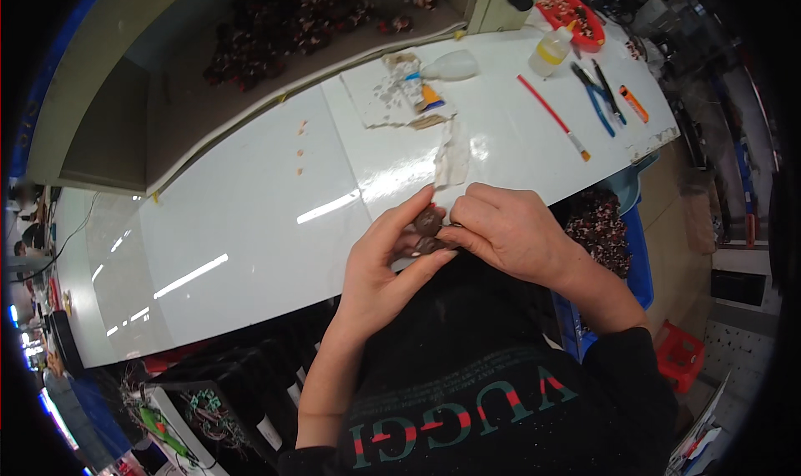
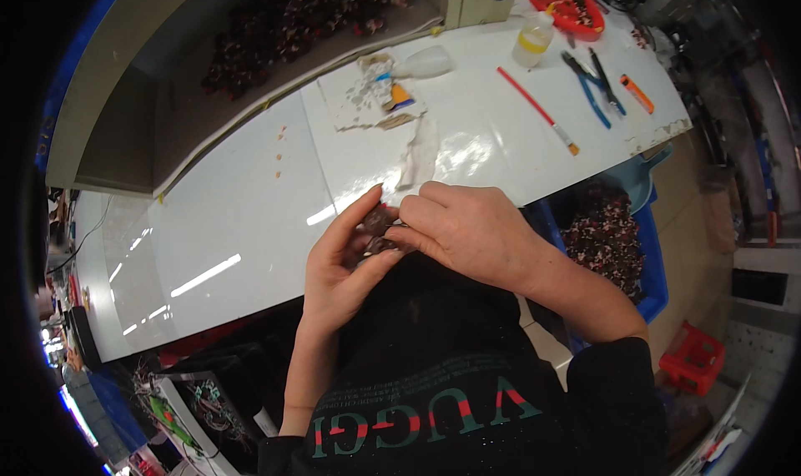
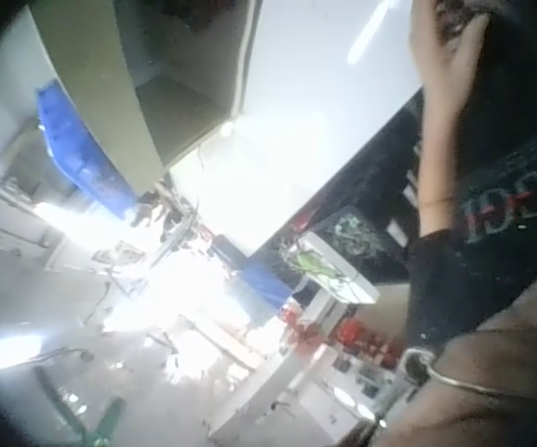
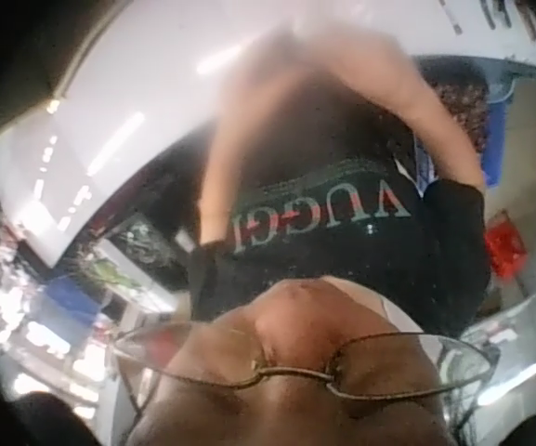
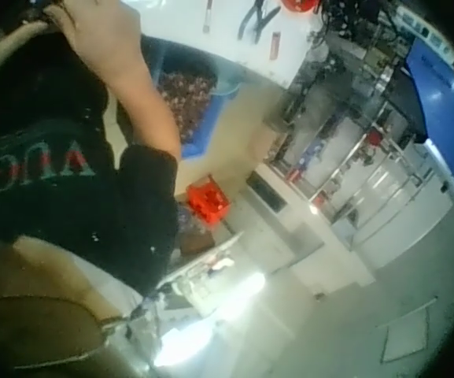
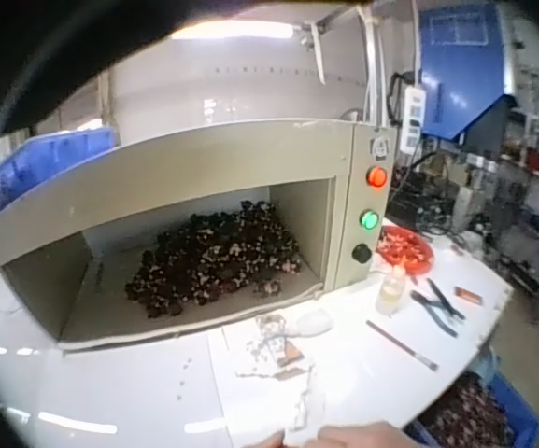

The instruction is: The person assembles small toy figurines by joining figurine parts with adhesive from an applicator bottle, then paints the assembled figurines with a paint brush.

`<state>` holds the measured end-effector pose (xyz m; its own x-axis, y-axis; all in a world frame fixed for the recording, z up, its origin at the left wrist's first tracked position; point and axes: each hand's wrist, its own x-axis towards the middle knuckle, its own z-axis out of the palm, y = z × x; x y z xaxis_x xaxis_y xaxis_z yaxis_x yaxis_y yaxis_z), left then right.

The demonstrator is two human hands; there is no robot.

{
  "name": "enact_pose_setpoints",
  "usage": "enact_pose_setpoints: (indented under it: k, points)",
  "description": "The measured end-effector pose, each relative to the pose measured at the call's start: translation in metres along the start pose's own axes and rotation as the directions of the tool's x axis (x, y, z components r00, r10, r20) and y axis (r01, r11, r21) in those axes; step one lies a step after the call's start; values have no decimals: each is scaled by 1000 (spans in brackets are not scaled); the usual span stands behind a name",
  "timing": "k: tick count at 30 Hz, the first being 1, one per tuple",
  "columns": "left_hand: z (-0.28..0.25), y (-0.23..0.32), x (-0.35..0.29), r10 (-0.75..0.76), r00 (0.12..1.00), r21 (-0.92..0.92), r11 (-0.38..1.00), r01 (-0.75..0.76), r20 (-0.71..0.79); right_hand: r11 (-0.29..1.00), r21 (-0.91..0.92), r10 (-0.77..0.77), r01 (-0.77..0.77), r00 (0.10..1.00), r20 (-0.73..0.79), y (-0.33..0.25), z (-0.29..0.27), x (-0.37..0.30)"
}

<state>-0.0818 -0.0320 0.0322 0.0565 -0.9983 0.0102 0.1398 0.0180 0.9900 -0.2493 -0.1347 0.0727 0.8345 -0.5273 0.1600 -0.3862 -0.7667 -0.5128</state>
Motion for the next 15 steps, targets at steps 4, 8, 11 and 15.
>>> enact_pose_setpoints:
  k: [4, 8, 11, 15]
  points:
    - [22, 28, 13, -125, 989, -207, 973, 105, -85, 999, -23, 30, -36, 979, -202, 29, -30, 4]
    - [42, 49, 30, -152, 986, -121, 982, 144, -66, 975, -117, 153, -187, 956, -252, 67, -58, 5]
    - [64, 50, 51, -153, 988, -88, 985, 150, -33, 969, -168, 128, -182, 948, -291, 97, -69, 4]
    - [97, 41, 81, -140, 988, -115, 985, 132, -63, 983, -149, 55, -110, 942, -332, 142, -91, 1]
